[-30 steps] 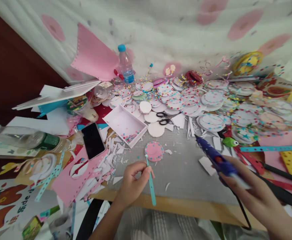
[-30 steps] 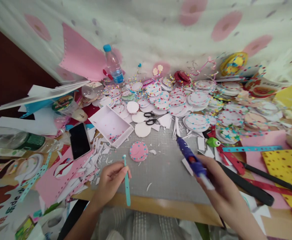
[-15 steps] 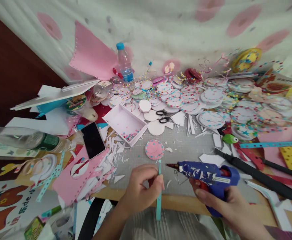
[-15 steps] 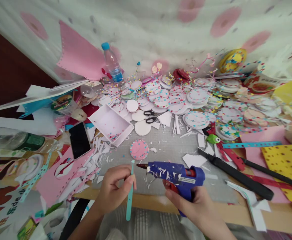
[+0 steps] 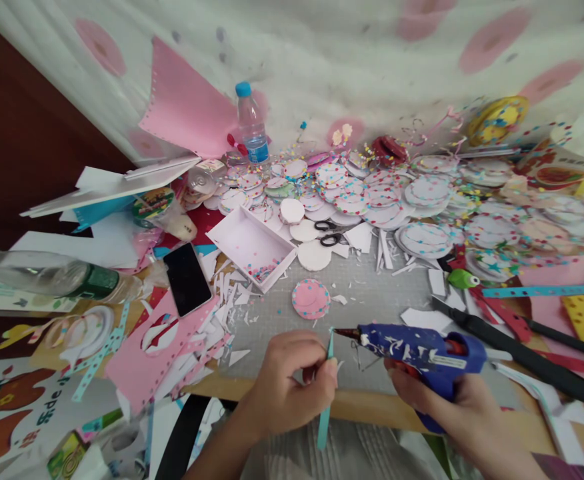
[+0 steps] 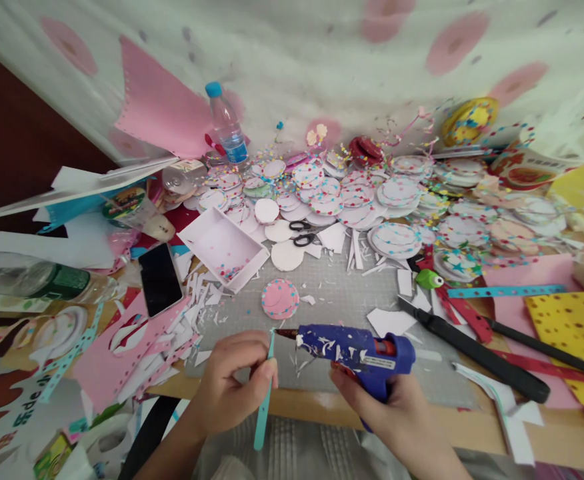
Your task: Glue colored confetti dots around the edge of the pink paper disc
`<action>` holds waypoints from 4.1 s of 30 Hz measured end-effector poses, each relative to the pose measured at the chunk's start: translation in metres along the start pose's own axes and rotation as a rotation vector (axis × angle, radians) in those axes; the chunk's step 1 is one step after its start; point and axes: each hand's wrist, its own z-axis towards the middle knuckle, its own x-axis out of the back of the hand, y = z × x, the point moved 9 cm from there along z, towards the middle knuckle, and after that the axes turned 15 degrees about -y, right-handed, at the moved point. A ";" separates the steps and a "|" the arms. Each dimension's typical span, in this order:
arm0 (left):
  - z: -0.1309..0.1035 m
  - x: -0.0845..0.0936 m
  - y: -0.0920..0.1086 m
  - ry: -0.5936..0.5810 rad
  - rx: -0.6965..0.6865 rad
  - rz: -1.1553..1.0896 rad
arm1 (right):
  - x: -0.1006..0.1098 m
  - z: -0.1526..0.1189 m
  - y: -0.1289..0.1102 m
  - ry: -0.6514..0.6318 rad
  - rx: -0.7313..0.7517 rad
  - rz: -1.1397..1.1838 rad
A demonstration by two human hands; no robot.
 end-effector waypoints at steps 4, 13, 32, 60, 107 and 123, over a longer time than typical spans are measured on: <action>0.000 -0.001 0.001 -0.004 -0.003 -0.011 | 0.001 0.001 0.000 -0.004 0.009 -0.032; 0.001 -0.001 0.000 -0.008 -0.002 -0.015 | 0.004 0.001 0.002 0.013 0.027 -0.063; 0.003 -0.001 -0.011 0.001 0.056 -0.102 | 0.032 0.015 -0.013 0.128 0.338 -0.596; 0.065 0.013 -0.035 0.174 0.336 0.013 | -0.065 0.037 -0.089 -0.056 1.082 -0.960; 0.046 0.015 -0.060 0.171 0.175 0.749 | -0.038 0.087 -0.041 -0.138 0.641 -0.076; 0.049 0.016 -0.054 0.165 0.147 0.784 | -0.040 0.087 -0.040 -0.166 0.620 -0.141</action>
